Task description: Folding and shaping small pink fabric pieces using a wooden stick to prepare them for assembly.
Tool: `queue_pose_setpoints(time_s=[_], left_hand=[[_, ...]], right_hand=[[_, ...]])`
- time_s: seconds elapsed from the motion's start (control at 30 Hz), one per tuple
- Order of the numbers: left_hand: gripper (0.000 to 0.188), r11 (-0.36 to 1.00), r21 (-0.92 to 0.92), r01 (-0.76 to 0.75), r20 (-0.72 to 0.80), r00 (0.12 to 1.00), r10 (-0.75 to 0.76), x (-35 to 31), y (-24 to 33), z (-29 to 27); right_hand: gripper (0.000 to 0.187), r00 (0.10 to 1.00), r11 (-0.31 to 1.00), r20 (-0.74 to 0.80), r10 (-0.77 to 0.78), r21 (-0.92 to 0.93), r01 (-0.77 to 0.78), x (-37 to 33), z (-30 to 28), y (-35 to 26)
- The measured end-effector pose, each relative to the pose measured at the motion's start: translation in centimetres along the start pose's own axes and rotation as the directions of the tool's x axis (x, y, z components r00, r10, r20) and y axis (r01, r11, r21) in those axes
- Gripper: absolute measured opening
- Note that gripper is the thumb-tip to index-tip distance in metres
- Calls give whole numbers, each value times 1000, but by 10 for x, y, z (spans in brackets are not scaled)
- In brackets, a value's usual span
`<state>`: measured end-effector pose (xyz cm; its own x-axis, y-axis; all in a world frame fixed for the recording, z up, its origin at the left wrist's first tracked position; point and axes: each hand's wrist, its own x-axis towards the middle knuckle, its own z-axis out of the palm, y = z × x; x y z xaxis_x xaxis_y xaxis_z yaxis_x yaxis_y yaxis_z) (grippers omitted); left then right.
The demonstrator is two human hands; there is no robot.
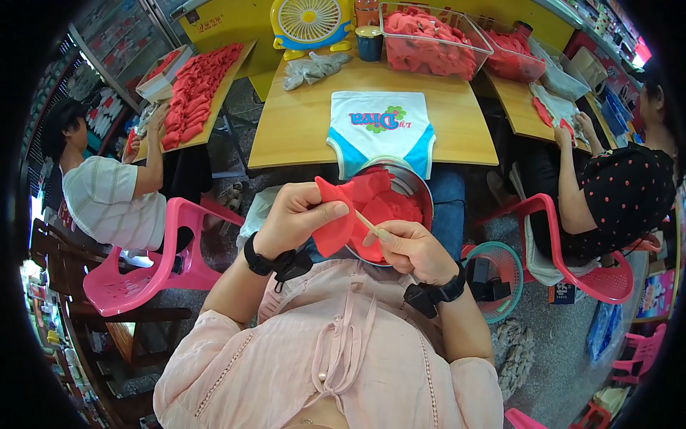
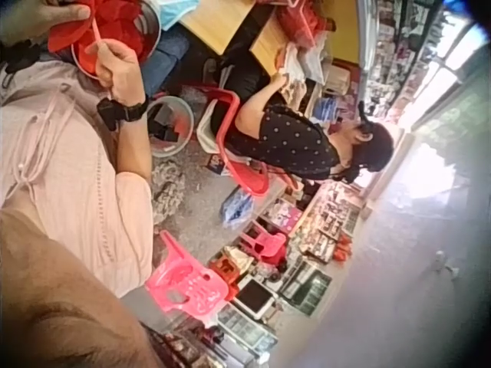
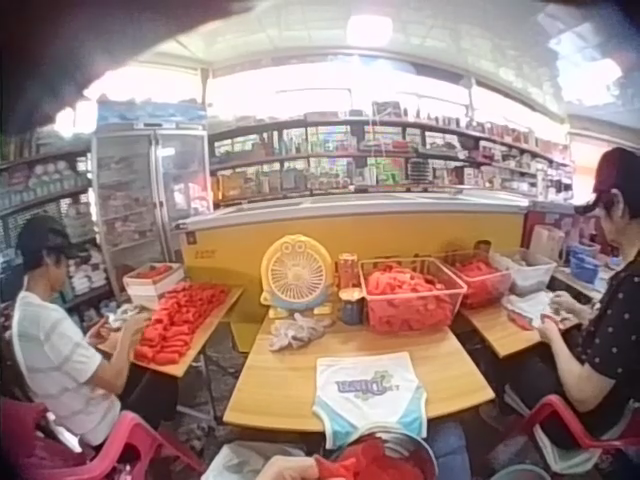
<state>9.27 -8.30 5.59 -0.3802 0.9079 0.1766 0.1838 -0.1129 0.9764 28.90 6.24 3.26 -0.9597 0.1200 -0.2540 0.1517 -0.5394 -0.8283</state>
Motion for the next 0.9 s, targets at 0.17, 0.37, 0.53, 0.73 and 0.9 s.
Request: queue_pose_setpoints(time_s=[0.17,0.37,0.53,0.73,0.9], left_hand=[[23,991,101,-90,-153,983,105,10,1,3],[16,982,-160,-96,-349,937,35,11,2,10],[18,956,-276,-100,-329,944,4,9,7,18],[20,971,-239,17,-210,975,-69,9,2,11],[14,999,19,26,-90,996,-25,6,2,12]], right_hand=[[24,989,980,-106,-105,-181,84,4,5,-4],[19,881,848,-217,-420,-441,295,8,7,5],[19,759,591,-176,-627,-742,317,9,6,8],[19,662,302,-47,-748,-912,277,4,3,-3],[18,607,193,19,-795,-940,282,6,-1,3]])
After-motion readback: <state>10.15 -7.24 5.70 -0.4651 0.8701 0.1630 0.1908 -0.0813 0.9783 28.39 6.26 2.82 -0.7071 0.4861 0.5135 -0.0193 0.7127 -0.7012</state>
